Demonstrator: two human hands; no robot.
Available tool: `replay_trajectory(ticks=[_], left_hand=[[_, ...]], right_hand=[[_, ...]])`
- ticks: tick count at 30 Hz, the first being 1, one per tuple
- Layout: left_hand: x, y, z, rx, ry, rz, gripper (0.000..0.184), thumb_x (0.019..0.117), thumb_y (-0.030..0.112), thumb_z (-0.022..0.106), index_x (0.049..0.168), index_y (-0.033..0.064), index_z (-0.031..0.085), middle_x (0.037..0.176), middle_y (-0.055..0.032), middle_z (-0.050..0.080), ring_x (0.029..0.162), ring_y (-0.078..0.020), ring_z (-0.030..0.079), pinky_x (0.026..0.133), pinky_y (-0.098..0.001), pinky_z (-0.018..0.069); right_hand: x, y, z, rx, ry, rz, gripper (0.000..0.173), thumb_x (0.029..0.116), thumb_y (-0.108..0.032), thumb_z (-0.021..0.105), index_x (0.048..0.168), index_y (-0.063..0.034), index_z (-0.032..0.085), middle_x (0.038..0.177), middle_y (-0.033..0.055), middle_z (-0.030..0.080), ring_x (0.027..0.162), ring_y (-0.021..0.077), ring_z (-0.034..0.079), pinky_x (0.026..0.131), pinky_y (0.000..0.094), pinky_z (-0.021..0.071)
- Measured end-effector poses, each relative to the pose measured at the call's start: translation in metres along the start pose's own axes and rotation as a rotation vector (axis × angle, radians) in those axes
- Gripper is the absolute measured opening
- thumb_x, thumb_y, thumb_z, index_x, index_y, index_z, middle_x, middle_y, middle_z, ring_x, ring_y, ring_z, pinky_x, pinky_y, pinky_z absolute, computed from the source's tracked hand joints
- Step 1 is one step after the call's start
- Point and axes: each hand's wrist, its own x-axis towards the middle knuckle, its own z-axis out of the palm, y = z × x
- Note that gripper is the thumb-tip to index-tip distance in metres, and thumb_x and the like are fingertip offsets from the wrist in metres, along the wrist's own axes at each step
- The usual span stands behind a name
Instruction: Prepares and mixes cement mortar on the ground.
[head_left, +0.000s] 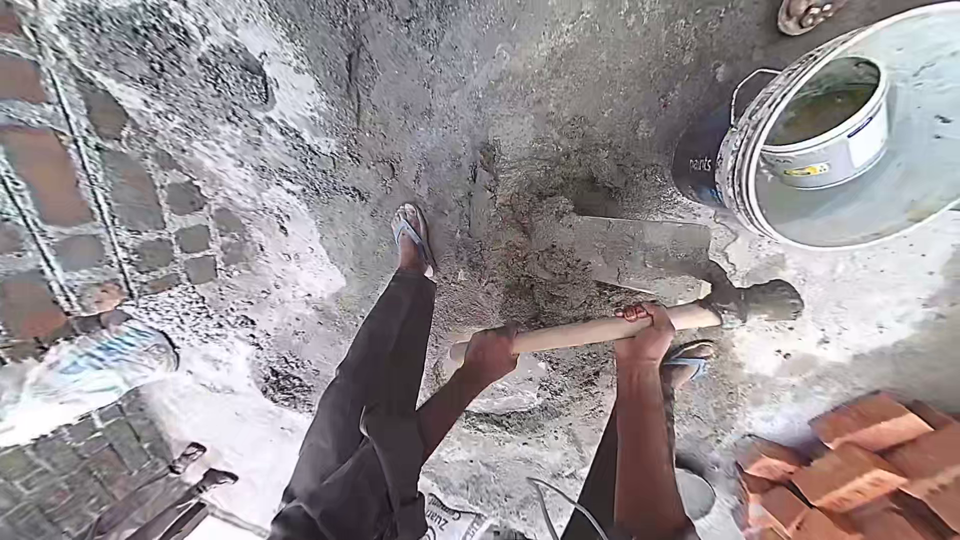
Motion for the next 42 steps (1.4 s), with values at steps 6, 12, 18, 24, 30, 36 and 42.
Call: replay_trajectory(ticks=[6, 12, 18, 24, 30, 36, 42], left_hand=[[-0.074, 0.02, 0.051, -0.582, 0.183, 0.005, 0.052, 0.0823, 0.031, 0.07, 0.132, 0.0157, 0.065, 0.097, -0.0116, 0.076, 0.091, -0.031, 0.074, 0.08, -0.0562, 0.0579], [0.109, 0.012, -0.116, -0.74, 0.51, 0.181, 0.049, 0.082, 0.023, 0.077, 0.127, 0.0069, 0.065, 0.1, -0.0164, 0.074, 0.093, -0.0336, 0.072, 0.082, -0.0585, 0.0576], [0.169, 0.005, -0.099, -1.042, 0.51, 0.091, 0.029, 0.0799, 0.019, 0.078, 0.101, 0.002, 0.069, 0.084, -0.0128, 0.071, 0.076, -0.026, 0.07, 0.072, -0.0524, 0.0577], [0.044, 0.056, 0.068, -1.183, 0.327, -0.201, 0.041, 0.0788, 0.021, 0.076, 0.115, 0.0031, 0.069, 0.093, -0.0118, 0.072, 0.085, -0.0236, 0.07, 0.08, -0.049, 0.0574], [-0.079, 0.11, 0.124, -1.101, 0.166, -0.097, 0.043, 0.0791, 0.026, 0.073, 0.119, 0.0124, 0.071, 0.096, -0.0073, 0.075, 0.089, -0.0217, 0.072, 0.082, -0.051, 0.0581], [-0.061, 0.147, 0.042, -1.131, 0.303, 0.103, 0.042, 0.0814, 0.028, 0.075, 0.12, 0.0117, 0.071, 0.098, -0.0069, 0.076, 0.091, -0.0201, 0.073, 0.083, -0.0484, 0.0589], [0.038, 0.102, -0.036, -1.044, 0.374, 0.083, 0.037, 0.0826, 0.023, 0.08, 0.113, 0.0065, 0.069, 0.089, -0.0142, 0.071, 0.08, -0.0294, 0.07, 0.071, -0.0554, 0.0579]], right_hand=[[-0.075, -0.046, 0.101, -0.329, -0.327, -0.043, 0.006, 0.0883, 0.001, 0.052, 0.085, -0.0047, 0.052, 0.055, 0.0043, 0.054, 0.043, 0.0161, 0.055, 0.044, 0.0329, 0.0534], [0.04, -0.051, 0.314, -0.526, -0.489, -0.354, 0.012, 0.0926, -0.007, 0.056, 0.084, -0.0099, 0.049, 0.056, 0.0029, 0.055, 0.047, 0.0195, 0.06, 0.05, 0.04, 0.0593], [0.116, 0.043, 0.387, -0.805, -0.503, -0.227, 0.013, 0.0927, -0.008, 0.065, 0.084, -0.005, 0.056, 0.058, 0.0057, 0.057, 0.045, 0.0191, 0.059, 0.045, 0.0353, 0.0572], [0.021, 0.067, 0.21, -0.926, -0.47, 0.055, 0.018, 0.0863, -0.014, 0.072, 0.095, -0.0037, 0.059, 0.058, 0.0054, 0.057, 0.044, 0.0176, 0.058, 0.043, 0.0349, 0.0542], [-0.09, -0.062, 0.086, -0.594, -0.614, 0.073, 0.01, 0.0786, 0.0, 0.062, 0.082, -0.0073, 0.057, 0.054, 0.003, 0.056, 0.043, 0.0143, 0.055, 0.046, 0.0311, 0.0533], [-0.08, -0.136, 0.14, -0.622, -0.815, -0.158, 0.011, 0.0846, -0.007, 0.056, 0.09, -0.0162, 0.058, 0.06, -0.0023, 0.058, 0.049, 0.0116, 0.058, 0.05, 0.0302, 0.0547], [0.008, -0.086, 0.247, -0.682, -0.571, -0.235, 0.019, 0.0898, -0.006, 0.058, 0.074, -0.0123, 0.05, 0.052, 0.0008, 0.052, 0.043, 0.0161, 0.056, 0.046, 0.0353, 0.0555]])
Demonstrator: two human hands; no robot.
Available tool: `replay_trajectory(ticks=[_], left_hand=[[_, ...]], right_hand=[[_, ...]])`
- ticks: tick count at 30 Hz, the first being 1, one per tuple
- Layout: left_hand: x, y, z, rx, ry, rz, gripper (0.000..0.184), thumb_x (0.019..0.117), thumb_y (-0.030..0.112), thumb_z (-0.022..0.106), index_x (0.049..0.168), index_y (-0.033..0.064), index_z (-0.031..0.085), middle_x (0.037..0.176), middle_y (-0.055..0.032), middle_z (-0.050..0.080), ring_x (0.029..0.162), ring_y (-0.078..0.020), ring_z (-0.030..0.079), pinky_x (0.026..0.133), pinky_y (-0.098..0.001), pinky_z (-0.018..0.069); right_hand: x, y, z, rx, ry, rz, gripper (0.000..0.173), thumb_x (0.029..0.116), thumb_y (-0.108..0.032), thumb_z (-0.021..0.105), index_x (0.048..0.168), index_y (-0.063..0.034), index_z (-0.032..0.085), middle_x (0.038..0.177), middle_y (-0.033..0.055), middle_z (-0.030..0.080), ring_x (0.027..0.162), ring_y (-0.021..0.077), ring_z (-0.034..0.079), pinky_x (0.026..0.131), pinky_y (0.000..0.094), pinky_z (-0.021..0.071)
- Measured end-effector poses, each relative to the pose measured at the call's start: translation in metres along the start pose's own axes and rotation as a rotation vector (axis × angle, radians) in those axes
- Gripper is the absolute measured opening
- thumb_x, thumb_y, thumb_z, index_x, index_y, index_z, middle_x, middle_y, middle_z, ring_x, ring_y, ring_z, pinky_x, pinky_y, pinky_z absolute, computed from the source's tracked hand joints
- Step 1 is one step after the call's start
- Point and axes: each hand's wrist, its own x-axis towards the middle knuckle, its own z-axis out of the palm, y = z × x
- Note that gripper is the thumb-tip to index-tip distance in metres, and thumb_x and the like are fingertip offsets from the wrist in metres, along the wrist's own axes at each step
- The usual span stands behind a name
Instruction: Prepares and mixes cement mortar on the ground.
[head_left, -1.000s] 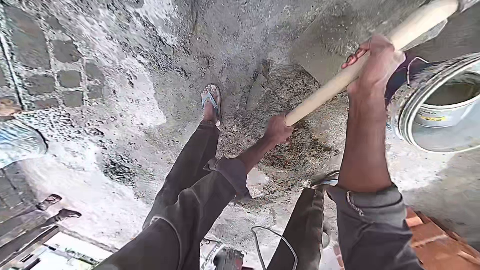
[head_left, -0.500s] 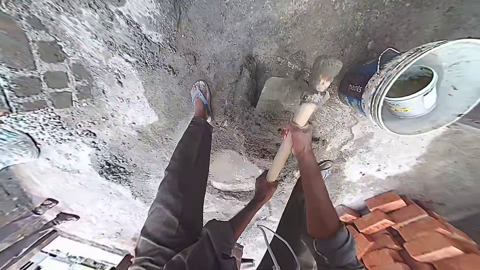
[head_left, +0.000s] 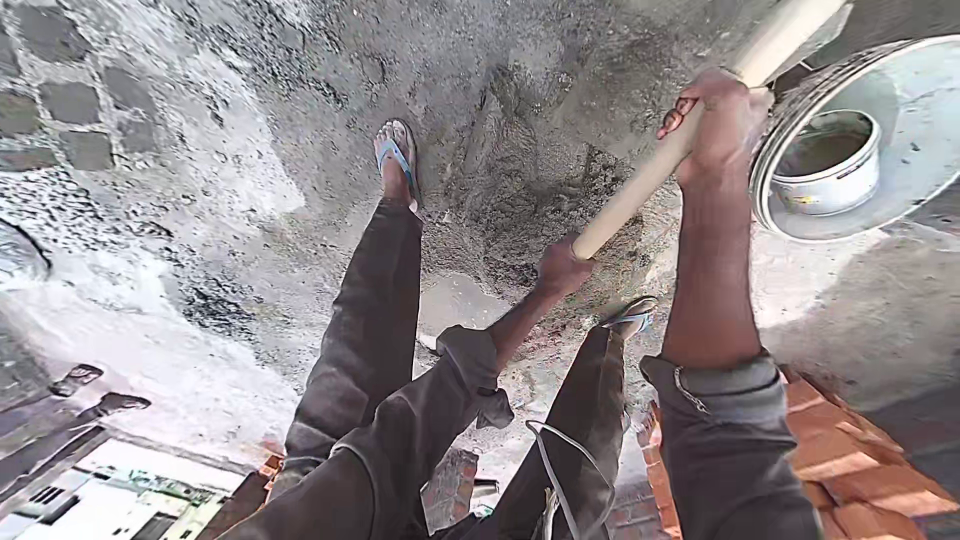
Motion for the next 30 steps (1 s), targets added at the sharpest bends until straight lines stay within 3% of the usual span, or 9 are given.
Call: replay_trajectory(ticks=[3, 5, 7, 10, 17, 20, 23, 27, 30], left_hand=[[-0.009, -0.091, -0.015, 0.11, -0.134, -0.229, 0.043, 0.0822, 0.028, 0.076, 0.119, 0.0071, 0.068, 0.098, -0.0123, 0.071, 0.088, -0.026, 0.07, 0.081, -0.0518, 0.0571], [-0.04, -0.15, -0.026, 0.226, -0.198, -0.39, 0.039, 0.0799, 0.031, 0.075, 0.11, 0.007, 0.07, 0.094, -0.0128, 0.071, 0.083, -0.0282, 0.069, 0.076, -0.0544, 0.0562], [-0.048, -0.15, -0.034, 0.35, -0.241, -0.474, 0.038, 0.0799, 0.035, 0.074, 0.106, 0.0079, 0.069, 0.094, -0.0144, 0.071, 0.085, -0.0318, 0.07, 0.074, -0.0579, 0.0555], [-0.098, -0.109, -0.047, 0.522, -0.374, -0.553, 0.044, 0.0816, 0.039, 0.072, 0.114, 0.0102, 0.067, 0.106, -0.0151, 0.071, 0.101, -0.0341, 0.069, 0.081, -0.0603, 0.0548], [-0.135, -0.067, -0.112, 0.746, -0.547, -0.332, 0.053, 0.0844, 0.036, 0.072, 0.133, 0.0181, 0.059, 0.11, -0.0157, 0.072, 0.104, -0.0377, 0.069, 0.085, -0.0621, 0.0537], [-0.119, -0.083, -0.113, 0.869, -0.429, -0.229, 0.086, 0.0837, 0.035, 0.074, 0.159, 0.0183, 0.037, 0.138, -0.0192, 0.06, 0.13, -0.0426, 0.054, 0.106, -0.064, 0.0411], [-0.103, -0.101, -0.086, 0.936, -0.447, -0.124, 0.097, 0.0842, 0.042, 0.076, 0.164, 0.0173, 0.026, 0.152, -0.0177, 0.049, 0.142, -0.0406, 0.043, 0.115, -0.0639, 0.03], [-0.157, -0.105, -0.016, 0.921, -0.788, -0.058, 0.076, 0.082, 0.045, 0.077, 0.15, 0.0235, 0.05, 0.131, -0.0151, 0.066, 0.121, -0.0377, 0.062, 0.099, -0.0636, 0.0483], [-0.154, -0.08, 0.053, 0.875, -0.788, -0.014, 0.058, 0.084, 0.048, 0.072, 0.135, 0.0214, 0.061, 0.11, -0.0141, 0.073, 0.102, -0.0359, 0.07, 0.084, -0.063, 0.0547]], right_hand=[[-0.001, 0.142, 0.016, 0.039, 0.11, 0.317, 0.015, 0.0906, -0.012, 0.065, 0.08, -0.0065, 0.056, 0.056, 0.0034, 0.054, 0.044, 0.0158, 0.056, 0.043, 0.0337, 0.0536], [-0.035, 0.231, 0.019, 0.085, 0.18, 0.513, 0.014, 0.0878, -0.013, 0.067, 0.08, -0.0057, 0.057, 0.056, 0.0041, 0.054, 0.044, 0.0169, 0.055, 0.042, 0.0356, 0.0524], [-0.041, 0.26, 0.005, 0.141, 0.236, 0.626, 0.014, 0.0884, -0.015, 0.066, 0.081, -0.007, 0.058, 0.059, 0.0035, 0.054, 0.045, 0.017, 0.055, 0.043, 0.0364, 0.0526], [-0.094, 0.243, -0.044, 0.233, 0.337, 0.769, 0.01, 0.0909, -0.016, 0.064, 0.087, -0.0095, 0.056, 0.064, 0.0025, 0.053, 0.049, 0.0164, 0.054, 0.047, 0.0368, 0.0538], [-0.23, 0.137, -0.078, 0.569, 0.556, 0.383, 0.022, 0.0972, -0.005, 0.041, 0.077, -0.0091, 0.049, 0.053, 0.0025, 0.051, 0.044, 0.0167, 0.054, 0.047, 0.0351, 0.0536], [-0.278, 0.142, -0.062, 0.596, 0.637, 0.283, 0.016, 0.0954, -0.002, 0.041, 0.086, -0.0064, 0.053, 0.063, 0.0046, 0.059, 0.055, 0.0188, 0.062, 0.058, 0.0374, 0.0585], [-0.307, 0.142, -0.075, 0.634, 0.614, 0.161, 0.013, 0.0858, 0.005, 0.047, 0.086, -0.0061, 0.054, 0.066, 0.0043, 0.063, 0.06, 0.0174, 0.065, 0.063, 0.0348, 0.0598], [-0.356, 0.118, -0.174, 0.651, 0.573, 0.108, 0.011, 0.0872, 0.0, 0.048, 0.084, -0.0084, 0.054, 0.059, 0.0031, 0.059, 0.053, 0.0168, 0.062, 0.057, 0.0342, 0.0574], [-0.313, 0.129, -0.253, 0.643, 0.569, 0.05, 0.014, 0.09, -0.002, 0.044, 0.083, -0.0111, 0.053, 0.055, 0.0003, 0.056, 0.049, 0.0141, 0.059, 0.054, 0.0323, 0.056]])
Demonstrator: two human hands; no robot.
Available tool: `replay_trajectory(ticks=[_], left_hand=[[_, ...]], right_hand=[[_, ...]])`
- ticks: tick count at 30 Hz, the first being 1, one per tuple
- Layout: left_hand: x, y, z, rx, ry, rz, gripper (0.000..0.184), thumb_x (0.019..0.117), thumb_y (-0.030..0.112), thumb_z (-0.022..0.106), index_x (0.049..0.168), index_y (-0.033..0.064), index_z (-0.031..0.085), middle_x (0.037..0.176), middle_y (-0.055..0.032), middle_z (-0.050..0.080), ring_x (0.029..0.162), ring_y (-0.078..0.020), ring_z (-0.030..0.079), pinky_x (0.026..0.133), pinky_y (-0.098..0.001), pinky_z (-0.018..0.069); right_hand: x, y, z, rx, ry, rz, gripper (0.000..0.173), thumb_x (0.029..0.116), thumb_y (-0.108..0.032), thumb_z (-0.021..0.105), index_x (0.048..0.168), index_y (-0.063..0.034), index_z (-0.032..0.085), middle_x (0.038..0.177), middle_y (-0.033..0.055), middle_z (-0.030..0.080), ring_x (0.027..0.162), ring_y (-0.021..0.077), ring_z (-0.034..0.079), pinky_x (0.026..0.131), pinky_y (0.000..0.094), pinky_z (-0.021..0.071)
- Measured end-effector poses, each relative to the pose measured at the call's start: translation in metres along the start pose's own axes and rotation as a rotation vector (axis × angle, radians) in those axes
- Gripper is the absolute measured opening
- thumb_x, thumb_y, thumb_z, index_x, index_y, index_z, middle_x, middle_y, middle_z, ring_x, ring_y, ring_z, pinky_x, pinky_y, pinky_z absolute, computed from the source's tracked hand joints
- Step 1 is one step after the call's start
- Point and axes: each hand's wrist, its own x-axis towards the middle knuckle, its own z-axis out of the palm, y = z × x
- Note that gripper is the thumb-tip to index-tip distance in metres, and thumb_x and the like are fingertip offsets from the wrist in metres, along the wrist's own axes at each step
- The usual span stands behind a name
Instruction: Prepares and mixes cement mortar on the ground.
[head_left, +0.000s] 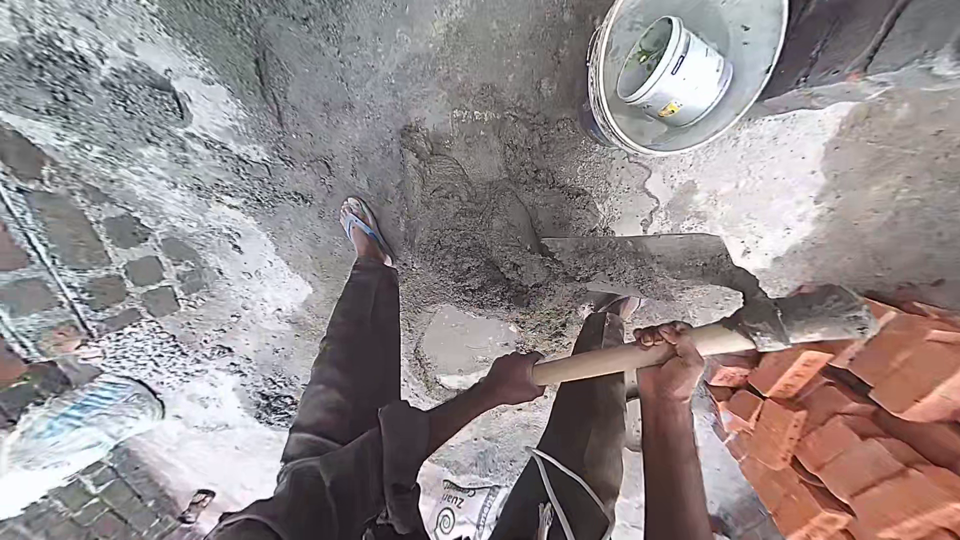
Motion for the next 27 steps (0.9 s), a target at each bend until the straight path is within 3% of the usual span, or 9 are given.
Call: replay_trajectory(ticks=[2, 7, 10, 12, 15, 18, 20, 24, 27], left_hand=[[0.036, 0.035, -0.006, 0.011, 0.058, -0.023, 0.054, 0.0847, 0.048, 0.07, 0.13, 0.0181, 0.064, 0.11, -0.0131, 0.073, 0.104, -0.0343, 0.07, 0.085, -0.0623, 0.0546], [0.201, 0.1, -0.091, 0.183, 0.318, 0.005, 0.053, 0.0852, 0.036, 0.072, 0.132, 0.0126, 0.063, 0.113, -0.0165, 0.072, 0.105, -0.0371, 0.069, 0.082, -0.0619, 0.0554], [0.265, 0.136, -0.142, 0.27, 0.36, 0.104, 0.05, 0.0838, 0.026, 0.075, 0.131, 0.0125, 0.064, 0.119, -0.0169, 0.07, 0.109, -0.0381, 0.068, 0.084, -0.0633, 0.0544], [0.273, 0.147, -0.158, 0.321, 0.347, 0.166, 0.054, 0.083, 0.027, 0.076, 0.134, 0.0137, 0.062, 0.122, -0.0149, 0.07, 0.111, -0.036, 0.067, 0.086, -0.0609, 0.0544], [0.243, 0.111, -0.172, 0.388, 0.339, 0.196, 0.057, 0.0813, 0.027, 0.076, 0.134, 0.0133, 0.062, 0.118, -0.0148, 0.07, 0.107, -0.0351, 0.068, 0.085, -0.0594, 0.0543], [0.175, 0.032, -0.209, 0.402, 0.357, 0.145, 0.041, 0.082, 0.026, 0.079, 0.119, 0.011, 0.069, 0.112, -0.0146, 0.071, 0.105, -0.0355, 0.067, 0.088, -0.0608, 0.0522], [0.139, -0.03, -0.227, 0.461, 0.34, 0.044, 0.037, 0.0827, 0.028, 0.075, 0.117, 0.0134, 0.07, 0.108, -0.0117, 0.072, 0.101, -0.0326, 0.069, 0.083, -0.0577, 0.0534], [0.067, -0.102, -0.201, 0.302, 0.215, -0.161, 0.054, 0.0871, 0.024, 0.067, 0.139, 0.0114, 0.058, 0.122, -0.0206, 0.068, 0.113, -0.0415, 0.065, 0.092, -0.0648, 0.0505], [0.019, -0.114, -0.14, 0.165, 0.225, -0.241, 0.063, 0.0884, 0.029, 0.065, 0.148, 0.0173, 0.051, 0.117, -0.0202, 0.071, 0.107, -0.042, 0.069, 0.087, -0.0638, 0.053]], right_hand=[[0.062, -0.008, -0.019, -0.019, 0.036, 0.014, 0.016, 0.0908, -0.002, 0.045, 0.08, -0.0123, 0.051, 0.056, -0.0001, 0.053, 0.05, 0.0148, 0.057, 0.055, 0.034, 0.0549], [0.254, -0.016, -0.055, -0.045, 0.145, -0.043, 0.017, 0.0938, -0.013, 0.052, 0.077, -0.0147, 0.051, 0.064, 0.0024, 0.056, 0.06, 0.0198, 0.061, 0.065, 0.0425, 0.0579], [0.323, -0.021, -0.084, 0.007, 0.178, -0.104, 0.019, 0.1004, -0.021, 0.046, 0.083, -0.0143, 0.051, 0.066, 0.0032, 0.055, 0.062, 0.0204, 0.06, 0.067, 0.0432, 0.0573], [0.339, -0.017, -0.096, 0.015, 0.211, -0.144, 0.021, 0.1006, -0.024, 0.043, 0.083, -0.0147, 0.049, 0.064, 0.0032, 0.053, 0.06, 0.02, 0.059, 0.065, 0.0436, 0.0562], [0.31, 0.016, -0.076, 0.043, 0.26, -0.141, 0.022, 0.1015, -0.025, 0.043, 0.083, -0.0152, 0.049, 0.065, 0.0019, 0.051, 0.061, 0.0178, 0.056, 0.066, 0.0409, 0.055], [0.255, 0.081, 0.0, 0.12, 0.297, -0.054, 0.023, 0.1019, -0.022, 0.043, 0.081, -0.0146, 0.049, 0.061, 0.0011, 0.049, 0.056, 0.0168, 0.055, 0.061, 0.0378, 0.0542], [0.218, 0.124, 0.056, 0.147, 0.295, 0.051, 0.02, 0.1026, -0.022, 0.044, 0.085, -0.014, 0.049, 0.064, 0.0014, 0.05, 0.056, 0.0164, 0.055, 0.059, 0.0362, 0.0545], [0.142, 0.159, 0.116, 0.053, 0.229, 0.145, 0.025, 0.1018, -0.014, 0.042, 0.078, -0.012, 0.049, 0.059, 0.0025, 0.05, 0.052, 0.0181, 0.055, 0.056, 0.0382, 0.0553], [0.085, 0.143, 0.117, 0.019, 0.145, 0.155, 0.031, 0.1016, -0.006, 0.037, 0.074, -0.01, 0.05, 0.052, 0.0016, 0.05, 0.045, 0.0174, 0.055, 0.051, 0.0373, 0.0563]])
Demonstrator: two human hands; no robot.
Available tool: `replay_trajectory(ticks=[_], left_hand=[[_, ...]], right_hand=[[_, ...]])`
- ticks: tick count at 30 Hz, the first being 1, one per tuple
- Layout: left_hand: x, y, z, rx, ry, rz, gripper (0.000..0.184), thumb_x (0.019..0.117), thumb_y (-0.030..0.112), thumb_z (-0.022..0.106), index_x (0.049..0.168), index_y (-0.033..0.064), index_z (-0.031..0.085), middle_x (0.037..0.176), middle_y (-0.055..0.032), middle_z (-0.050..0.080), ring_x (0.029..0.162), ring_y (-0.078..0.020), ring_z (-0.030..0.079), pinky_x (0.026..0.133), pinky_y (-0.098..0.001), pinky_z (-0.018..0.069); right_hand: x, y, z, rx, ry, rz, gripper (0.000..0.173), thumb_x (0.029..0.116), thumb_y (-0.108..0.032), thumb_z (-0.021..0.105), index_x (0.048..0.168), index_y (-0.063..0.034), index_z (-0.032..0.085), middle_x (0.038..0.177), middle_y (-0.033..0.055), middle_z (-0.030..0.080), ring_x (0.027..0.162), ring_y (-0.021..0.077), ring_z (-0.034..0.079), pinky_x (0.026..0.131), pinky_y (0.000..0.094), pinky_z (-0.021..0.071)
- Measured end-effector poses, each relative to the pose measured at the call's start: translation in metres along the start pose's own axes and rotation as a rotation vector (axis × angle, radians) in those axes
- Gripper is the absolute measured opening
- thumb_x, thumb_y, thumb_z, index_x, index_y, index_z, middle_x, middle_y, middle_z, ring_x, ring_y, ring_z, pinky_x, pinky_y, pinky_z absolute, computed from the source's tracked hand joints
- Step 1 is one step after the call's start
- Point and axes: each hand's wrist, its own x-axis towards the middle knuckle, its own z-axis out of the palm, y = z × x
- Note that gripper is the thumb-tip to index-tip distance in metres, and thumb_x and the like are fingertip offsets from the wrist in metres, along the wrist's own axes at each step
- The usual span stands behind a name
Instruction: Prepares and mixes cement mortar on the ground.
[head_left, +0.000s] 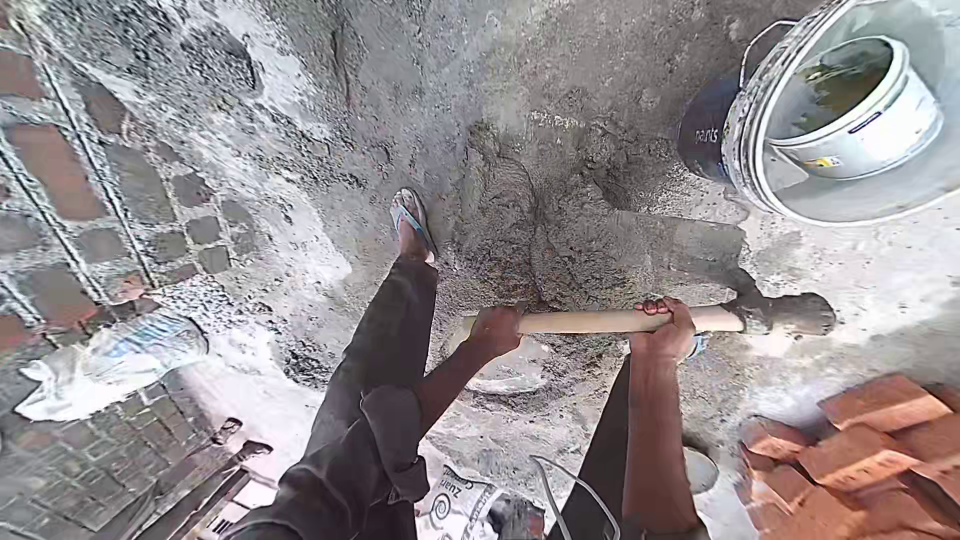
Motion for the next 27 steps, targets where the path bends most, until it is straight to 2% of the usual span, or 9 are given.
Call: replay_trajectory(ticks=[5, 9, 11, 14, 16, 18, 20, 23, 27], left_hand=[[-0.084, 0.006, 0.077, -0.378, -0.058, -0.113, 0.066, 0.0864, 0.032, 0.071, 0.149, 0.0252, 0.052, 0.115, -0.0157, 0.073, 0.106, -0.038, 0.07, 0.09, -0.0607, 0.0546], [-0.076, 0.006, 0.09, -0.697, 0.11, -0.083, 0.057, 0.0825, 0.029, 0.072, 0.138, 0.021, 0.061, 0.106, -0.0126, 0.075, 0.099, -0.032, 0.072, 0.085, -0.0576, 0.057], [-0.055, 0.011, 0.067, -0.822, 0.24, -0.065, 0.054, 0.0824, 0.028, 0.071, 0.135, 0.0187, 0.064, 0.105, -0.0101, 0.075, 0.097, -0.0284, 0.073, 0.085, -0.0556, 0.0579], [-0.01, 0.013, 0.002, -0.963, 0.404, -0.023, 0.053, 0.0842, 0.03, 0.072, 0.134, 0.0139, 0.065, 0.108, -0.0105, 0.075, 0.1, -0.0271, 0.072, 0.088, -0.0536, 0.0571], [0.024, 0.01, -0.053, -1.025, 0.449, -0.021, 0.05, 0.084, 0.029, 0.072, 0.131, 0.0139, 0.066, 0.106, -0.01, 0.075, 0.098, -0.0259, 0.072, 0.087, -0.052, 0.0574], [0.057, 0.0, -0.099, -1.078, 0.492, -0.029, 0.045, 0.0839, 0.029, 0.075, 0.125, 0.0122, 0.067, 0.102, -0.0118, 0.074, 0.095, -0.028, 0.072, 0.085, -0.0541, 0.0577], [0.09, -0.009, -0.135, -1.105, 0.531, -0.018, 0.041, 0.0817, 0.026, 0.078, 0.118, 0.01, 0.068, 0.097, -0.0144, 0.073, 0.09, -0.032, 0.072, 0.078, -0.0594, 0.0576], [0.127, -0.018, -0.159, -1.134, 0.487, -0.003, 0.039, 0.0809, 0.023, 0.077, 0.116, 0.0074, 0.069, 0.101, -0.0167, 0.073, 0.094, -0.0344, 0.071, 0.081, -0.0619, 0.0565], [0.114, -0.006, -0.122, -1.187, 0.393, -0.104, 0.035, 0.082, 0.026, 0.077, 0.111, 0.0075, 0.069, 0.094, -0.0146, 0.072, 0.089, -0.0318, 0.071, 0.078, -0.0578, 0.0568]], right_hand=[[-0.081, -0.024, 0.009, -0.164, -0.204, -0.003, 0.015, 0.0935, -0.004, 0.043, 0.084, -0.0092, 0.053, 0.054, 0.0006, 0.054, 0.046, 0.0144, 0.057, 0.049, 0.0329, 0.0555], [-0.103, -0.02, 0.092, -0.32, -0.37, -0.046, 0.005, 0.0863, 0.001, 0.053, 0.087, -0.0043, 0.054, 0.057, 0.0036, 0.057, 0.045, 0.0151, 0.057, 0.047, 0.0318, 0.0549], [-0.095, -0.021, 0.148, -0.42, -0.477, -0.085, 0.005, 0.0859, -0.001, 0.055, 0.085, -0.0053, 0.055, 0.056, 0.0039, 0.056, 0.046, 0.0157, 0.057, 0.048, 0.0328, 0.0552], [-0.066, -0.017, 0.241, -0.578, -0.661, -0.155, 0.005, 0.0929, -0.009, 0.057, 0.092, -0.0134, 0.055, 0.064, -0.0011, 0.056, 0.052, 0.0134, 0.058, 0.054, 0.0327, 0.0567], [-0.042, -0.009, 0.313, -0.598, -0.704, -0.244, 0.007, 0.0948, -0.008, 0.059, 0.089, -0.0102, 0.056, 0.06, -0.0004, 0.055, 0.048, 0.0152, 0.057, 0.05, 0.0351, 0.0576], [-0.022, 0.0, 0.375, -0.62, -0.759, -0.275, 0.014, 0.1034, -0.02, 0.059, 0.096, -0.0076, 0.059, 0.061, 0.0006, 0.055, 0.049, 0.0174, 0.059, 0.051, 0.0383, 0.0602], [-0.003, 0.009, 0.424, -0.655, -0.787, -0.272, 0.034, 0.111, -0.039, 0.045, 0.098, -0.009, 0.054, 0.064, 0.0016, 0.055, 0.053, 0.0189, 0.062, 0.055, 0.041, 0.0612], [0.031, 0.039, 0.466, -0.676, -0.718, -0.22, 0.054, 0.1107, -0.055, 0.031, 0.099, -0.0075, 0.053, 0.063, 0.0047, 0.054, 0.051, 0.02, 0.06, 0.052, 0.0405, 0.0591], [0.063, 0.088, 0.437, -0.854, -0.645, -0.153, 0.052, 0.1085, -0.058, 0.035, 0.104, -0.0098, 0.051, 0.066, 0.0025, 0.053, 0.05, 0.0179, 0.058, 0.049, 0.0388, 0.0583]])
